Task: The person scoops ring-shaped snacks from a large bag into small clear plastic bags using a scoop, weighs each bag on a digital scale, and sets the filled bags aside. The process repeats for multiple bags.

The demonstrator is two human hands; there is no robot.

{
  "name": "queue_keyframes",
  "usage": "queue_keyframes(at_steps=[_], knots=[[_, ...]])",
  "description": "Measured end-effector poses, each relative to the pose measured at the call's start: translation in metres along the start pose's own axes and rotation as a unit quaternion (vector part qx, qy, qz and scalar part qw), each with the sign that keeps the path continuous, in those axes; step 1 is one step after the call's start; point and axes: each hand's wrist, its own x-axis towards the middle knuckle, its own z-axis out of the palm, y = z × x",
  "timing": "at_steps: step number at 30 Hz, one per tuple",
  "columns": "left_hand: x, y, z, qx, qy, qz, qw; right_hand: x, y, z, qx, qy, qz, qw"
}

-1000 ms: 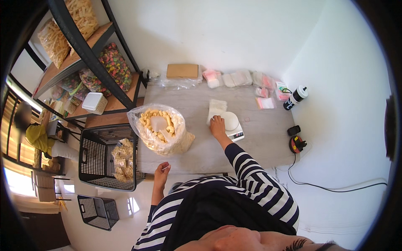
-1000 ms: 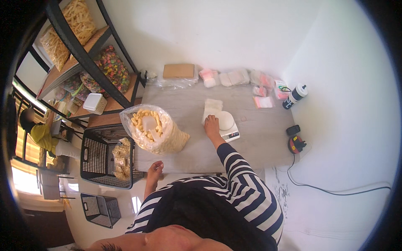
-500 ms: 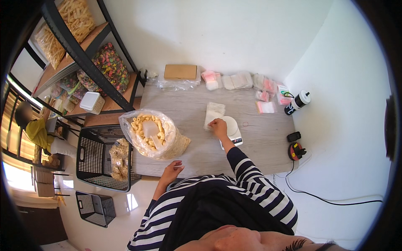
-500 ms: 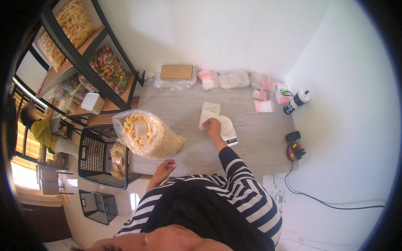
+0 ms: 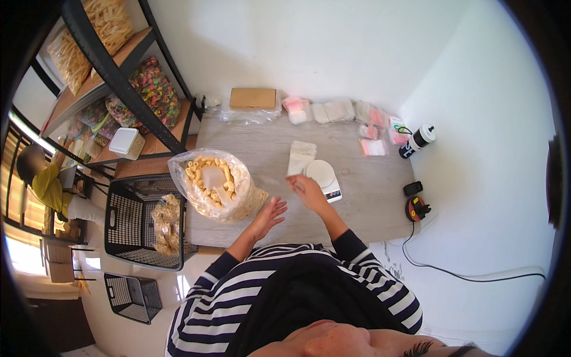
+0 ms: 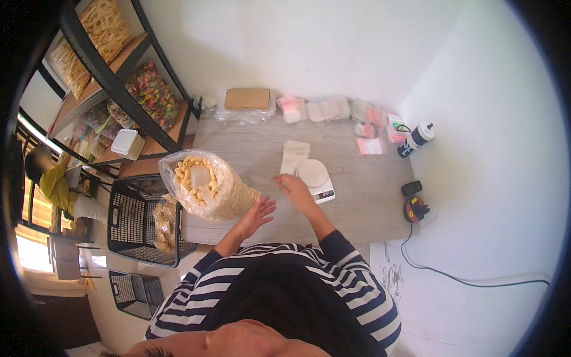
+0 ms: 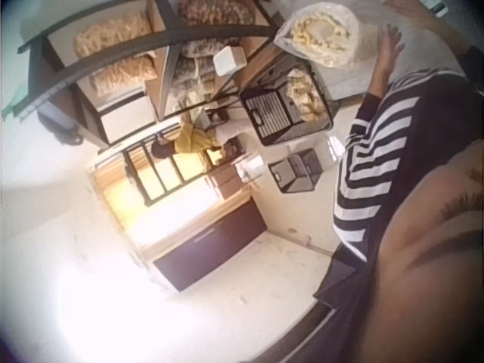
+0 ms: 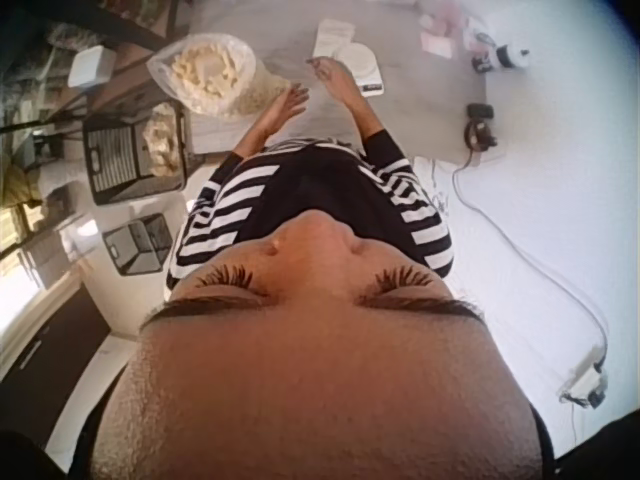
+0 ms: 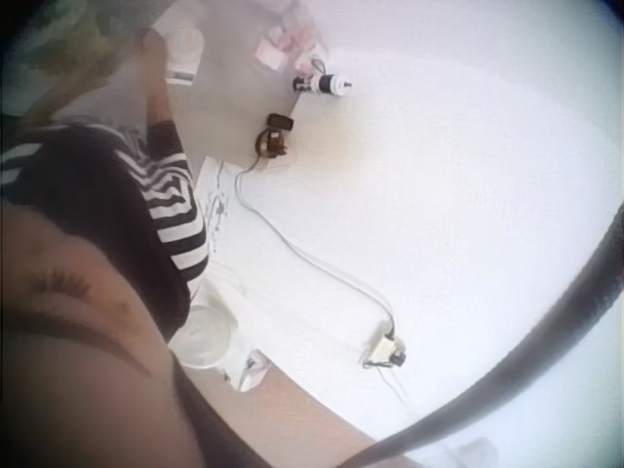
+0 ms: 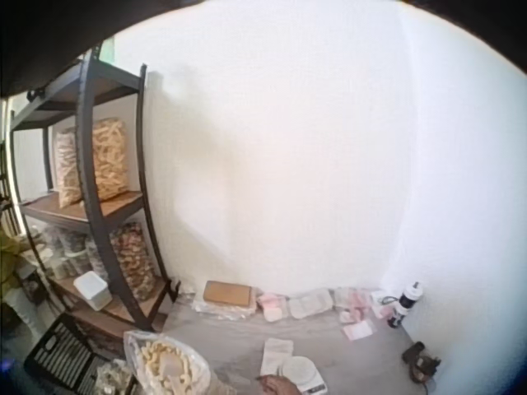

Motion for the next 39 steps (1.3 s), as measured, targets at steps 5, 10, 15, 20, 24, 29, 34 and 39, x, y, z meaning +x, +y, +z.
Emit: queue_keyframes(at_steps=[5,10,15,20,24,29,34,39], knots=[[0.031,0.002,0.01,-0.082,-0.051,-0.038,0.995,-0.069,-0.047,0.0,-0.094,-0.053,-0.03,0.994],[0.034,0.004,0.013,-0.019,-0.105,-0.044,0.993,-0.105,-0.056,0.004,-0.147,-0.077,-0.037,0.985],[0.03,0.014,0.023,0.015,-0.105,-0.039,0.994,-0.112,-0.063,-0.005,-0.091,-0.092,-0.003,0.992],[0.016,0.027,0.035,0.109,-0.106,-0.001,0.988,-0.103,-0.069,-0.027,-0.117,0.063,0.043,0.99],[0.006,0.029,0.037,0.181,-0.119,0.069,0.974,-0.093,-0.082,-0.03,-0.161,0.157,0.041,0.973],[-0.005,0.03,0.034,0.251,-0.11,0.138,0.952,-0.083,-0.092,-0.024,-0.181,0.098,0.01,0.979],[-0.017,0.033,0.032,0.341,-0.097,0.183,0.917,-0.081,-0.095,-0.017,-0.186,0.055,0.017,0.981],[-0.023,0.034,0.032,0.39,-0.089,0.225,0.889,-0.08,-0.099,-0.019,-0.191,0.003,0.014,0.981]])
